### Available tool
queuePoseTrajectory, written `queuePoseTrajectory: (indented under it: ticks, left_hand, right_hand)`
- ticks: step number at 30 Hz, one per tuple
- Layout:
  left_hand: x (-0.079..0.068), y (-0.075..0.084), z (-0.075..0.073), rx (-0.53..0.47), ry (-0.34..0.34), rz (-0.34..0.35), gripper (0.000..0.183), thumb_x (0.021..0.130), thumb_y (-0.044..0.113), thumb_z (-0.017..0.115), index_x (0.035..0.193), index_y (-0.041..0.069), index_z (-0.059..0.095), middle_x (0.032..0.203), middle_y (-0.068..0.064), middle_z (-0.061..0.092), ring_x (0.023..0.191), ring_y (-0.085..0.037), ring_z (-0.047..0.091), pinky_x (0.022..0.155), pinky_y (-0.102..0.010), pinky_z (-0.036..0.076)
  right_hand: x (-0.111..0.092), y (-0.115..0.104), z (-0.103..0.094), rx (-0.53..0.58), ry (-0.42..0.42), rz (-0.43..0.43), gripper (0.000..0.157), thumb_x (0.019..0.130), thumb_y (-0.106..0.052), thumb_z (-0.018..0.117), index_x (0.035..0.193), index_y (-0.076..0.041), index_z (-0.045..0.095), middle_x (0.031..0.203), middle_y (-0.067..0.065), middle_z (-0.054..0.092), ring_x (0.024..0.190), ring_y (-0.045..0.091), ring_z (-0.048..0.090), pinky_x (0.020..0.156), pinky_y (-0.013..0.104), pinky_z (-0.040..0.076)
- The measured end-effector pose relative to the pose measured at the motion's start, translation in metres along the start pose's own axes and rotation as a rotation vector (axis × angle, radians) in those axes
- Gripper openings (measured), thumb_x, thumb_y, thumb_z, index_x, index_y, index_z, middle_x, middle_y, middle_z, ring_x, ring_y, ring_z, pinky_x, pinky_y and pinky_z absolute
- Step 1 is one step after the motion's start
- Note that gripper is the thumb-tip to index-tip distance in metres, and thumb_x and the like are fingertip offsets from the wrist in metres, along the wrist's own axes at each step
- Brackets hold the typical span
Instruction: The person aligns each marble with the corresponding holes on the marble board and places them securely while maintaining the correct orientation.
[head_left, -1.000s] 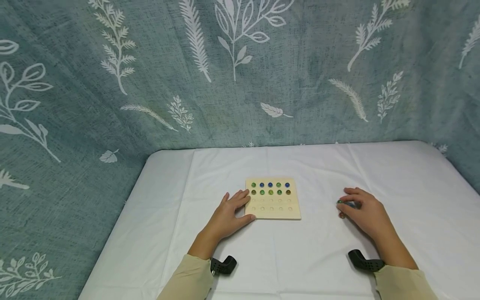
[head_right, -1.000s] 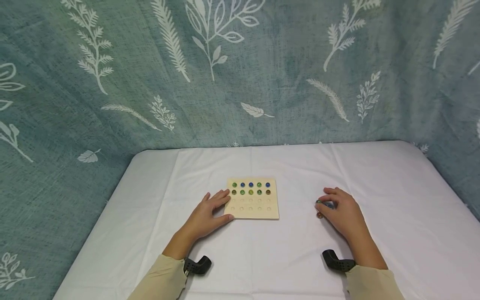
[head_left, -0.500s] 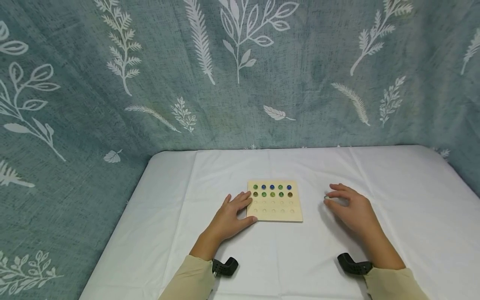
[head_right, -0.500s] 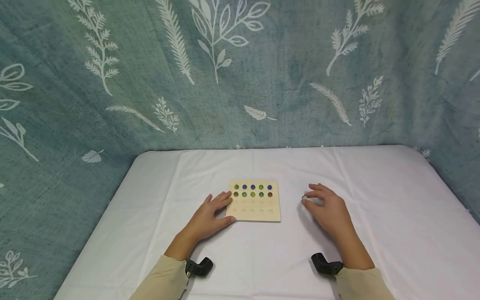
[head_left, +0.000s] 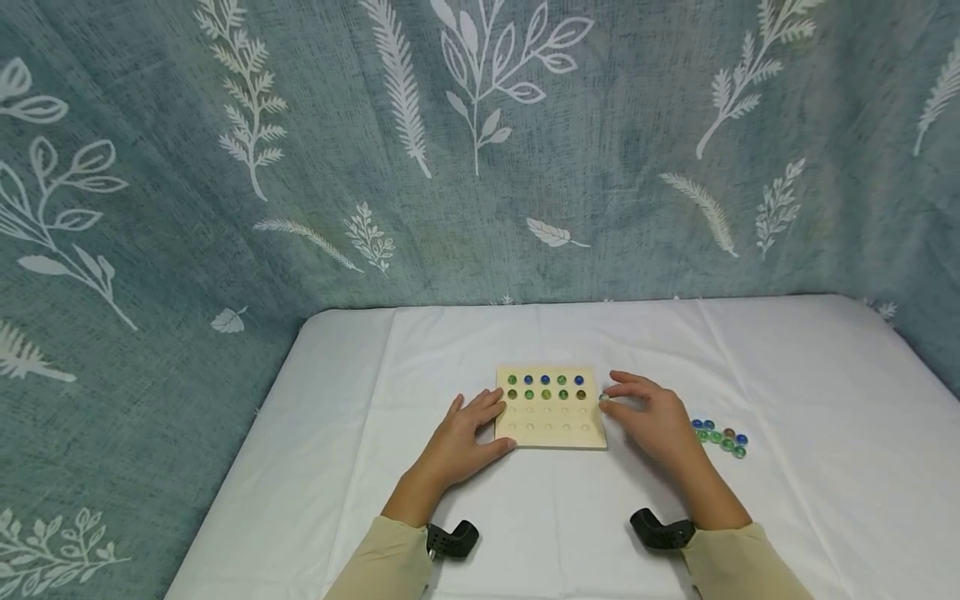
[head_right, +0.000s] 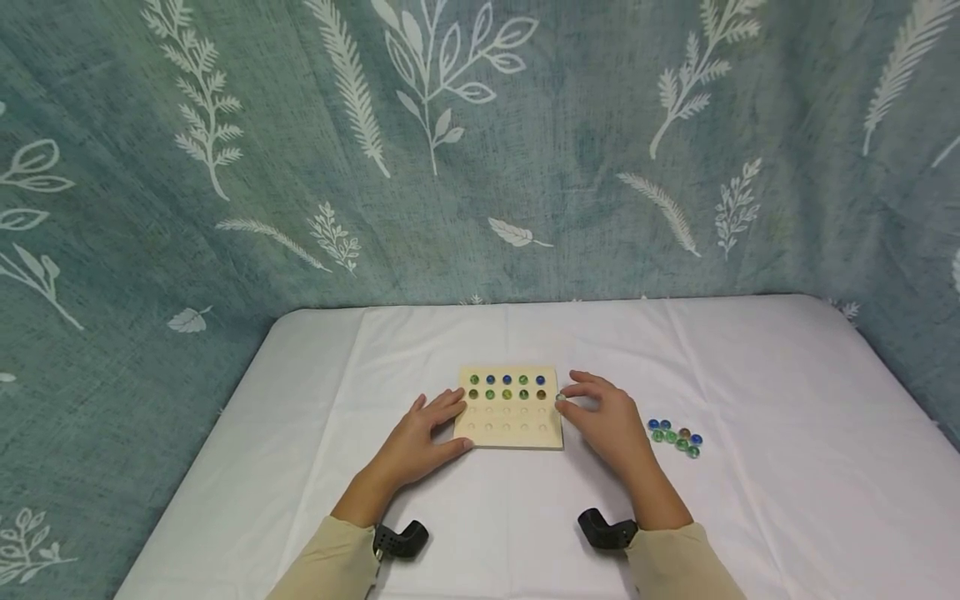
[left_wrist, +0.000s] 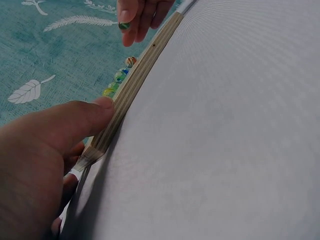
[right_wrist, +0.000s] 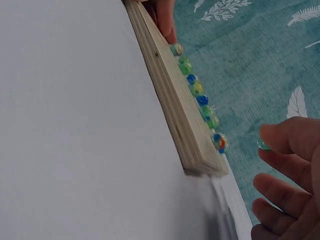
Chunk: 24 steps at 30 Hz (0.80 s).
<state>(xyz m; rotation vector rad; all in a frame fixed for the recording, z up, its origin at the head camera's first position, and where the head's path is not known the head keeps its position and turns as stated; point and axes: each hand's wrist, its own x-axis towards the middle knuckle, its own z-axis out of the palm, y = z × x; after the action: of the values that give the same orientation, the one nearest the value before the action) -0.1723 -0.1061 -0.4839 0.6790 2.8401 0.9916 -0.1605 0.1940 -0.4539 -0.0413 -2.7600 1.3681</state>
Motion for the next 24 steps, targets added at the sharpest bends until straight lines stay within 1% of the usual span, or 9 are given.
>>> queuePoseTrajectory:
  ticks: [5, 12, 17, 24]
  left_hand:
    - [-0.001, 0.000, 0.001, 0.005, 0.001, 0.001, 0.066, 0.087, 0.045, 0.072, 0.143, 0.014, 0.053, 0.155, 0.009, 0.040, 0.147, -0.013, 0.031, 0.127, -0.040, 0.009]
    - [-0.001, 0.000, 0.000, 0.008, -0.001, 0.005, 0.066, 0.087, 0.045, 0.072, 0.143, 0.014, 0.053, 0.156, 0.008, 0.039, 0.147, -0.013, 0.031, 0.127, -0.041, 0.008]
    - [0.000, 0.001, -0.001, 0.010, 0.000, 0.008, 0.066, 0.088, 0.044, 0.072, 0.143, 0.014, 0.053, 0.155, 0.008, 0.039, 0.147, -0.013, 0.031, 0.127, -0.041, 0.008]
    - [0.000, 0.000, -0.001, 0.008, -0.010, -0.001, 0.066, 0.088, 0.044, 0.072, 0.144, 0.014, 0.053, 0.156, 0.009, 0.038, 0.147, -0.012, 0.030, 0.127, -0.039, 0.008]
  right_hand:
    - [0.003, -0.002, 0.012, 0.043, 0.002, 0.018, 0.030, 0.090, -0.028, 0.071, 0.110, -0.006, 0.073, 0.145, 0.008, 0.054, 0.142, 0.037, 0.037, 0.115, 0.060, 0.031]
    - [0.006, -0.001, 0.022, 0.041, -0.013, 0.019, 0.029, 0.090, -0.025, 0.072, 0.110, -0.005, 0.073, 0.145, 0.011, 0.053, 0.144, 0.035, 0.036, 0.118, 0.055, 0.030]
    - [0.006, 0.000, 0.024, 0.045, -0.011, 0.004, 0.026, 0.089, -0.023, 0.072, 0.107, -0.004, 0.074, 0.145, 0.013, 0.054, 0.143, 0.036, 0.037, 0.119, 0.053, 0.031]
    - [0.006, 0.002, 0.027, 0.025, -0.033, -0.008, 0.024, 0.089, -0.022, 0.072, 0.106, -0.005, 0.074, 0.145, 0.013, 0.053, 0.142, 0.039, 0.038, 0.116, 0.056, 0.033]
